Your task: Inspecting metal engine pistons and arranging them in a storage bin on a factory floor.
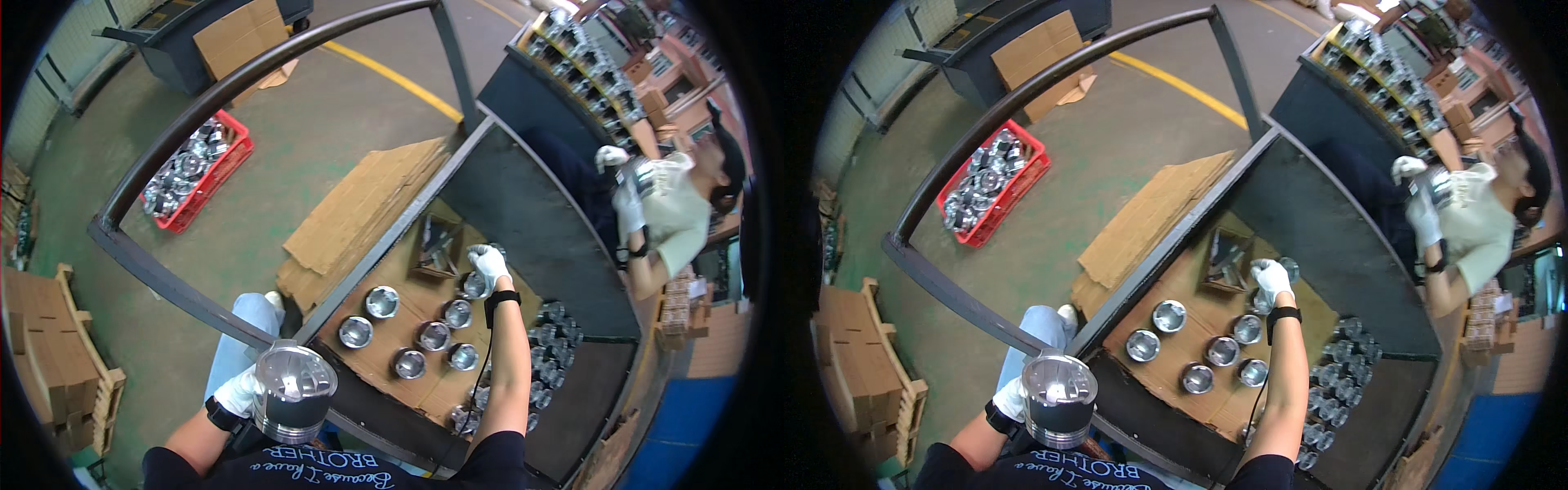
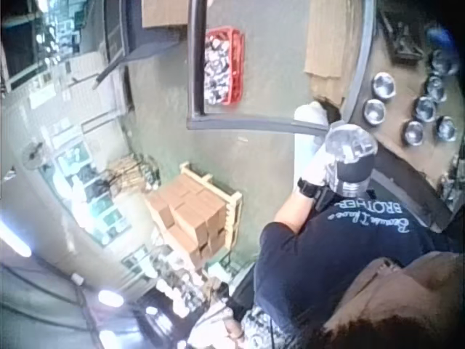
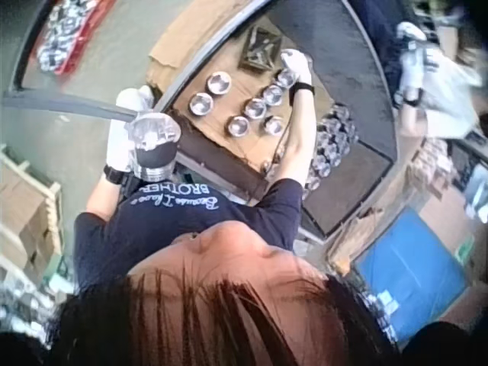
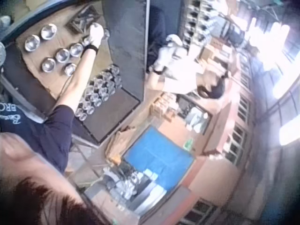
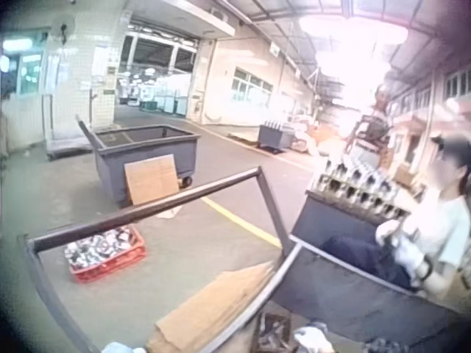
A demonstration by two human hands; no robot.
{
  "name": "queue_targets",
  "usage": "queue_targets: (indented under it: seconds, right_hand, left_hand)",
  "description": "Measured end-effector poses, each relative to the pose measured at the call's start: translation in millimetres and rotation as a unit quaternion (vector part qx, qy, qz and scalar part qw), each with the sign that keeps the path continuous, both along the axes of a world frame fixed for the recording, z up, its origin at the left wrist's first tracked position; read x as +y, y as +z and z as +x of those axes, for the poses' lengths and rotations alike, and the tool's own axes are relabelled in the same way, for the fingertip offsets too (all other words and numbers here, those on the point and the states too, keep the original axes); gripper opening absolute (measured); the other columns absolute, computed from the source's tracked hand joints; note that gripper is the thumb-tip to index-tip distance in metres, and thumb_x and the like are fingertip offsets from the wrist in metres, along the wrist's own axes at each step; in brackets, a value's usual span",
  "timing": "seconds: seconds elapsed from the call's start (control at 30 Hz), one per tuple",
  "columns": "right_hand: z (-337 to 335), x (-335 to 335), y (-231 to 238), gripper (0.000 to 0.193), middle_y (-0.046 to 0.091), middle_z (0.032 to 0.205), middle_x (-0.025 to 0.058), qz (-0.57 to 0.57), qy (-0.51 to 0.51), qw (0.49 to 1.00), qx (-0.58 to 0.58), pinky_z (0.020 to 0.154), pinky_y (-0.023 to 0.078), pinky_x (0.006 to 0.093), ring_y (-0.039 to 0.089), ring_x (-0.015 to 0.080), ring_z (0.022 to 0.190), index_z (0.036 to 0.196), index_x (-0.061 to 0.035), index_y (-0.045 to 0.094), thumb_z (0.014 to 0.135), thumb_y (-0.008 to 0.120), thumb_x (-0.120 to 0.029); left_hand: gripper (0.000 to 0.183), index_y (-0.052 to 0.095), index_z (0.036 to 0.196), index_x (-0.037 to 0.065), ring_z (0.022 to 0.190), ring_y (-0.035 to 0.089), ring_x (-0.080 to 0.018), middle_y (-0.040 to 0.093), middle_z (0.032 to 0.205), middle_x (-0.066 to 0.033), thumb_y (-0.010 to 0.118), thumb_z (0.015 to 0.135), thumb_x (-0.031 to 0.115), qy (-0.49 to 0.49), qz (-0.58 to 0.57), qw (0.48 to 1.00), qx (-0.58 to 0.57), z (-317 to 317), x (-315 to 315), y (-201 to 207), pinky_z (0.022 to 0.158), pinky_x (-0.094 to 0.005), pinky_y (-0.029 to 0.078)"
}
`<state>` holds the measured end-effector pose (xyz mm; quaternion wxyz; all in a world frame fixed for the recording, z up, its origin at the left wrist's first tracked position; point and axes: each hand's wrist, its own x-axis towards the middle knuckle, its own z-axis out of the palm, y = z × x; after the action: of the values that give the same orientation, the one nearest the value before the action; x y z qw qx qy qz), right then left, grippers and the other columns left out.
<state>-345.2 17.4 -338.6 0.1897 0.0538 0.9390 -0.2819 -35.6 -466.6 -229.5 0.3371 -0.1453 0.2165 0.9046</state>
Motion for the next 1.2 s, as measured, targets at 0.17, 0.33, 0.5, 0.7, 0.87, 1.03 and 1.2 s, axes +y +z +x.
queue_targets:
  seconds: [0.17, 0.33, 0.5, 0.7, 0.87, 1.03, 1.2]
  right_hand:
    - [10.1, -22.3, -117.4, 0.036, 0.068, 0.117, 0.0154, 0.147, 0.103, 0.981, -0.076, 0.099, 0.049, 0.0384, 0.063, 0.0334, 0.112, 0.113, -0.0107, 0.071, 0.079, 0.064, -0.019]
    - [20.4, -35.2, -180.5, 0.02, 0.072, 0.091, 0.0121, 0.313, 0.174, 0.932, 0.061, 0.071, 0.054, 0.0428, 0.07, 0.029, 0.087, 0.089, -0.0112, 0.072, 0.086, 0.052, -0.008]
    - [29.3, -57.6, -198.1, 0.015, 0.069, 0.073, 0.014, 0.273, 0.238, 0.917, 0.168, 0.06, 0.052, 0.0462, 0.069, 0.0296, 0.066, 0.079, -0.011, 0.069, 0.084, 0.056, -0.013]
    - [32.5, -77.9, -174.2, 0.018, 0.066, 0.088, 0.0154, 0.156, -0.03, 0.972, 0.173, 0.076, 0.054, 0.0473, 0.066, 0.036, 0.085, 0.084, -0.0092, 0.066, 0.083, 0.066, -0.027]
    - [26.5, -66.2, -202.5, 0.026, 0.071, 0.089, 0.0191, 0.204, -0.04, 0.978, 0.005, 0.076, 0.055, 0.0483, 0.07, 0.0367, 0.085, 0.091, -0.0082, 0.068, 0.095, 0.053, -0.029]
    - [9.6, -73.3, -170.6, 0.026, 0.072, 0.092, 0.0195, 0.209, -0.037, 0.977, -0.017, 0.078, 0.056, 0.0463, 0.071, 0.0354, 0.089, 0.091, -0.0077, 0.072, 0.094, 0.052, -0.024]
    - [10.8, -36.7, -100.4, 0.026, 0.073, 0.1, 0.0155, 0.262, 0.114, 0.956, -0.073, 0.08, 0.056, 0.0438, 0.07, 0.0361, 0.094, 0.098, -0.0068, 0.075, 0.088, 0.055, -0.018]
  left_hand:
    - [0.047, 0.044, 0.141, 0.002, 0.125, 0.053, -0.023, 0.053, 0.139, -0.012, 0.057, 0.099, 0.016, -0.089, -0.19, 0.973, -0.098, 9.1, -3.8, 12.0, 0.108, -0.0391, 0.045]
    - [0.039, 0.056, 0.129, -0.001, 0.111, 0.061, -0.0204, 0.063, 0.125, -0.0108, 0.062, 0.094, 0.013, -0.097, -0.263, 0.949, -0.147, -19.4, 18.0, 50.4, 0.096, -0.0352, 0.051]
    - [0.032, 0.057, 0.124, 0.001, 0.104, 0.061, -0.019, 0.062, 0.117, -0.0091, 0.06, 0.095, 0.015, -0.095, -0.347, 0.921, -0.151, -63.2, 44.9, 33.9, 0.09, -0.0347, 0.05]
    - [0.025, 0.058, 0.117, 0.002, 0.096, 0.06, -0.0173, 0.061, 0.107, -0.0072, 0.058, 0.096, 0.016, -0.071, -0.439, 0.885, -0.138, -69.2, 44.5, 21.1, 0.083, -0.0341, 0.049]
    - [0.021, 0.059, 0.112, 0.003, 0.089, 0.06, -0.0159, 0.06, 0.1, -0.0055, 0.057, 0.098, 0.018, -0.05, -0.507, 0.853, -0.113, -54.9, 35.8, 8.0, 0.077, -0.0337, 0.049]
    - [0.017, 0.06, 0.107, 0.004, 0.083, 0.06, -0.0144, 0.059, 0.092, -0.0039, 0.055, 0.099, 0.019, -0.018, -0.561, 0.822, -0.096, -67.4, 37.6, -6.0, 0.071, -0.0332, 0.048]
    - [0.017, 0.061, 0.101, 0.006, 0.076, 0.059, -0.013, 0.059, 0.084, -0.0023, 0.054, 0.1, 0.021, 0.007, -0.574, 0.815, -0.077, -61.7, 26.4, -17.3, 0.065, -0.0327, 0.047]
